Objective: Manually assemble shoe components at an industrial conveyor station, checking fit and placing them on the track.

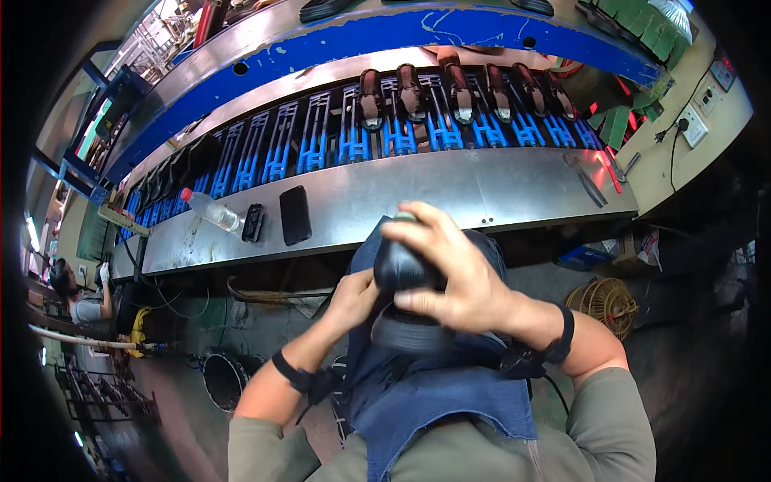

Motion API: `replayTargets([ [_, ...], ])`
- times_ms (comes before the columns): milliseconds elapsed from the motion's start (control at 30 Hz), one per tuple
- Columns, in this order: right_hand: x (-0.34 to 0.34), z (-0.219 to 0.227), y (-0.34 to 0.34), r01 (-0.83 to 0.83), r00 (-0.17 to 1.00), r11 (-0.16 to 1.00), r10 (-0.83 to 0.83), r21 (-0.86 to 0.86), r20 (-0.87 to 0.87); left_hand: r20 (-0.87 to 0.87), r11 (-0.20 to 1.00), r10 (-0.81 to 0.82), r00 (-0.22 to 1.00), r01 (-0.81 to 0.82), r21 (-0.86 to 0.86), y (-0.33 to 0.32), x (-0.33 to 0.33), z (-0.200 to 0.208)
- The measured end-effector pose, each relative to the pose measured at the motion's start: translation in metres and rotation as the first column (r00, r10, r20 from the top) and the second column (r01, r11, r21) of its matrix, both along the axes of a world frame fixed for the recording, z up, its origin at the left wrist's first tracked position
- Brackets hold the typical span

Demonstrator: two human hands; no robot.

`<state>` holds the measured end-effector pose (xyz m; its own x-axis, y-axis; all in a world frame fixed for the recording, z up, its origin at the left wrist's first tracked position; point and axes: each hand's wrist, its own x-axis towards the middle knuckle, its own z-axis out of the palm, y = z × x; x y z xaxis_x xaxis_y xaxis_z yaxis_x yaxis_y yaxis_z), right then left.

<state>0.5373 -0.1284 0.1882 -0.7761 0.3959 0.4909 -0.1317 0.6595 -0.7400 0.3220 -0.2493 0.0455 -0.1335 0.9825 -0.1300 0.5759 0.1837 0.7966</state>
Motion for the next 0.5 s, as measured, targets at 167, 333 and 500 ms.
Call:
replayTargets([
  [167, -0.027, -0.145, 0.066, 0.182, 0.921, 0.617, 0.165, -0.766, 0.352, 0.819, 0.812, 0.315, 0.48, -0.582, 0.029, 0.034, 0.065, 0.002],
  [333, -0.03, -0.137, 0.097, 0.279, 0.902, 0.587, 0.111, -0.76, 0.417, 0.832, 0.861, 0.419, 0.364, -0.449, -0.238, 0.086, 0.043, -0.004],
  [500, -0.012, -0.094, 0.096, 0.022, 0.809, 0.719, 0.395, -0.694, 0.435, 0.885, 0.983, 0.131, 0.447, -0.175, -0.057, 0.058, 0.034, 0.022],
])
